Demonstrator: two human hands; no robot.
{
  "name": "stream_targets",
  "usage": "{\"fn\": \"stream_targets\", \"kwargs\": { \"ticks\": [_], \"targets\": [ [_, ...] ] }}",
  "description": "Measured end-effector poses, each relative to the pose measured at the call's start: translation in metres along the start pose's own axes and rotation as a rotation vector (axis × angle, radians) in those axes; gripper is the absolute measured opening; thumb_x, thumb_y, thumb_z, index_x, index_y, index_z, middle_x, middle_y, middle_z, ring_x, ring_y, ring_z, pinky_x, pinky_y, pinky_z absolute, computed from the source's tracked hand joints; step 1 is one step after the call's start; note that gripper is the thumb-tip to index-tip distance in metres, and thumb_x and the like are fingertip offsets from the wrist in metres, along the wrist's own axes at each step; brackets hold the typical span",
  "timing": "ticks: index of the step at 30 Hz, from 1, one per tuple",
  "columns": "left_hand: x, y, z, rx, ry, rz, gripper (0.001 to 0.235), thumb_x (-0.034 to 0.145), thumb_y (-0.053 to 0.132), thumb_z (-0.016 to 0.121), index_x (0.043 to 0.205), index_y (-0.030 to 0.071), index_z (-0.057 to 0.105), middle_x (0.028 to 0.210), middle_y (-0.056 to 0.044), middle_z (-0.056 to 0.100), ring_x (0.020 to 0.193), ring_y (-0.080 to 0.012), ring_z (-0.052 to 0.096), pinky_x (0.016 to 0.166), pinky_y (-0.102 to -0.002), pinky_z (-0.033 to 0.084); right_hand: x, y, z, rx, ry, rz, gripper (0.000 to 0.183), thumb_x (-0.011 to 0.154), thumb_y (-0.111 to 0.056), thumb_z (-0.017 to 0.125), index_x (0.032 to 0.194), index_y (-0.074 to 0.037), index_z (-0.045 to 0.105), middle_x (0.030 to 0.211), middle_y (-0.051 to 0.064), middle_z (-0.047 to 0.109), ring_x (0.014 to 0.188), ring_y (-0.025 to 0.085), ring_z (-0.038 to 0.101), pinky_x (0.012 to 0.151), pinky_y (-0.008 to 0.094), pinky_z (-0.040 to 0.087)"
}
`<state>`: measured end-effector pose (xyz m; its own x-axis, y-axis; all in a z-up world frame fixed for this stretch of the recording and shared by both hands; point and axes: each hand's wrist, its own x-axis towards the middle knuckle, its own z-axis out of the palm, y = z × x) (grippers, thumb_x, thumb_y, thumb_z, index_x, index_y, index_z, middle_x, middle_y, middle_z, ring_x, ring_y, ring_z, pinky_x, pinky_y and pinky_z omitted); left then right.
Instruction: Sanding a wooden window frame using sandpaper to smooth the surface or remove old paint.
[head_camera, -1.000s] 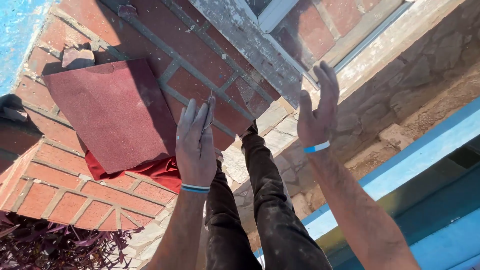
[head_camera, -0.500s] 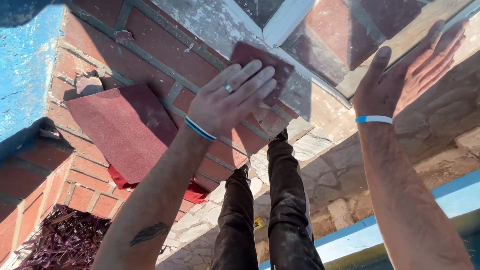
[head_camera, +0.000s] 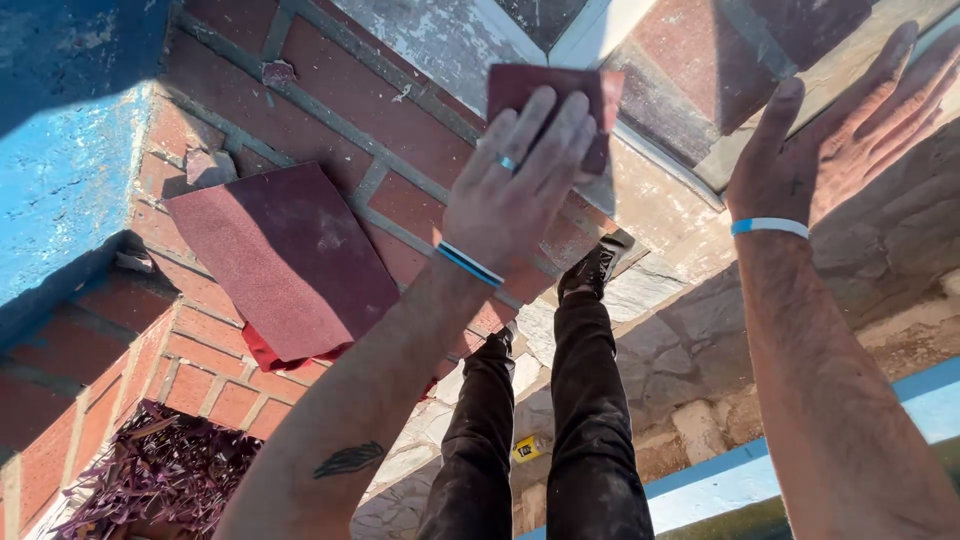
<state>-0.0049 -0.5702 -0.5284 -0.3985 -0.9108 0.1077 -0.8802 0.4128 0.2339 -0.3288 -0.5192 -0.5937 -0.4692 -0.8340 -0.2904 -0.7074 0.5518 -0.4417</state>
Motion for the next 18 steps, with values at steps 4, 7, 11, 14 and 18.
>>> {"fn": "stream_targets", "kwargs": {
  "ticks": [4, 7, 11, 14, 18],
  "targets": [
    [-0.006, -0.026, -0.006, -0.164, -0.172, 0.317, 0.051, 0.107, 0.019, 0.063, 0.156, 0.009, 0.053, 0.166, -0.006, 0.04, 0.155, -0.0251, 0.038, 0.127, -0.046, 0.038, 0.006, 0.002, 0.004, 0.201, 0.003, -0.004, 0.091, 0.122, -0.062, 0.04, 0.164, 0.008, 0.0, 0.177, 0.03, 0.012, 0.17, 0.037, 0.023, 0.142, 0.041, 0.023],
    [0.009, -0.053, -0.003, 0.009, -0.082, 0.186, 0.05, 0.111, 0.019, 0.064, 0.159, 0.012, 0.051, 0.169, -0.004, 0.038, 0.158, -0.0237, 0.035, 0.131, -0.045, 0.033, 0.008, 0.005, 0.006, 0.142, -0.03, 0.078, 0.092, 0.12, -0.065, 0.037, 0.165, 0.008, 0.004, 0.177, 0.031, 0.018, 0.166, 0.037, 0.029, 0.138, 0.04, 0.026],
    [-0.014, 0.041, -0.009, -0.129, -0.191, 0.193, 0.055, 0.099, 0.014, 0.063, 0.153, 0.007, 0.054, 0.162, -0.007, 0.047, 0.153, -0.0267, 0.042, 0.128, -0.044, 0.035, 0.008, -0.012, -0.004, 0.118, -0.049, 0.095, 0.095, 0.119, -0.067, 0.034, 0.165, 0.011, 0.004, 0.172, 0.035, 0.017, 0.159, 0.04, 0.031, 0.131, 0.042, 0.03],
    [-0.023, 0.026, -0.011, -0.448, -0.306, 0.426, 0.058, 0.094, 0.019, 0.06, 0.149, 0.003, 0.053, 0.16, -0.012, 0.047, 0.149, -0.0298, 0.043, 0.124, -0.049, 0.036, 0.002, -0.006, -0.003, 0.152, -0.089, 0.105, 0.095, 0.113, -0.068, 0.032, 0.165, 0.008, 0.008, 0.171, 0.032, 0.023, 0.158, 0.038, 0.036, 0.13, 0.041, 0.031],
    [-0.002, -0.044, -0.008, -0.061, -0.092, 0.308, 0.046, 0.115, 0.018, 0.059, 0.16, 0.012, 0.051, 0.168, -0.005, 0.041, 0.158, -0.0232, 0.036, 0.131, -0.044, 0.034, 0.008, -0.008, -0.001, 0.081, -0.034, 0.203, 0.092, 0.115, -0.067, 0.034, 0.165, 0.008, 0.014, 0.171, 0.031, 0.025, 0.156, 0.037, 0.038, 0.13, 0.04, 0.034]
  ]
}}
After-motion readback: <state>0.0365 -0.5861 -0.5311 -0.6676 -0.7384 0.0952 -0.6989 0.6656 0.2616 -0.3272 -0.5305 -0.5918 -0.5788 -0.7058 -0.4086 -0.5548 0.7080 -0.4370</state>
